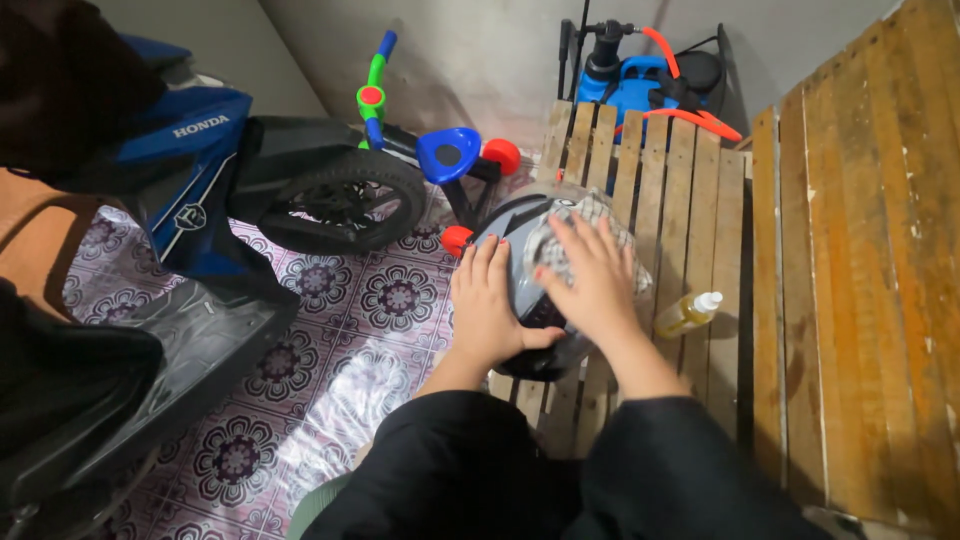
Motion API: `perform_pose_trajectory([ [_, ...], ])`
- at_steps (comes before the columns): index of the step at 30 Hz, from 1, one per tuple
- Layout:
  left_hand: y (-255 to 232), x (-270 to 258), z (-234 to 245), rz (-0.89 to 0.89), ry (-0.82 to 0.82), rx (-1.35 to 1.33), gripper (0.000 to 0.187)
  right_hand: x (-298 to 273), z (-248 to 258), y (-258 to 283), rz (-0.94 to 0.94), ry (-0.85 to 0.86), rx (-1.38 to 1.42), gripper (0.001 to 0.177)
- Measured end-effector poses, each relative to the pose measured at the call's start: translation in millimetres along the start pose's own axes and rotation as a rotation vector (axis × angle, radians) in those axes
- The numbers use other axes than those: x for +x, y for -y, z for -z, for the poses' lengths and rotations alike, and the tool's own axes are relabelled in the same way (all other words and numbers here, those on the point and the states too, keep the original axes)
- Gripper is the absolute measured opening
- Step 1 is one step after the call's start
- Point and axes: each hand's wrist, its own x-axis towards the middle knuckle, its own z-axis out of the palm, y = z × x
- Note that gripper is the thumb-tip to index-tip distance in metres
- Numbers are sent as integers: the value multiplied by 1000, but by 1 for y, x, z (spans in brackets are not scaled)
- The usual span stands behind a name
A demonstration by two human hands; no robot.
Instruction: The person cleans a gray motorcycle helmet by applying liquid from a small bottle and wiping the surface with a cloth. They rotate the helmet to clean multiple sides, then place it on a white cabinet shelf next to another helmet.
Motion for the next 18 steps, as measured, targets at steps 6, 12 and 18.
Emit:
perform_pose_trajectory([
  [6,21,1,7,34,21,-69,130,28,-20,-50,-25,-83,392,49],
  [12,42,-1,11,154,94,-44,135,-36,-44,-23,69,-191,128,45],
  [18,63,-2,3,38,51,-120,130,-83,-42,11,279,-138,37,47],
])
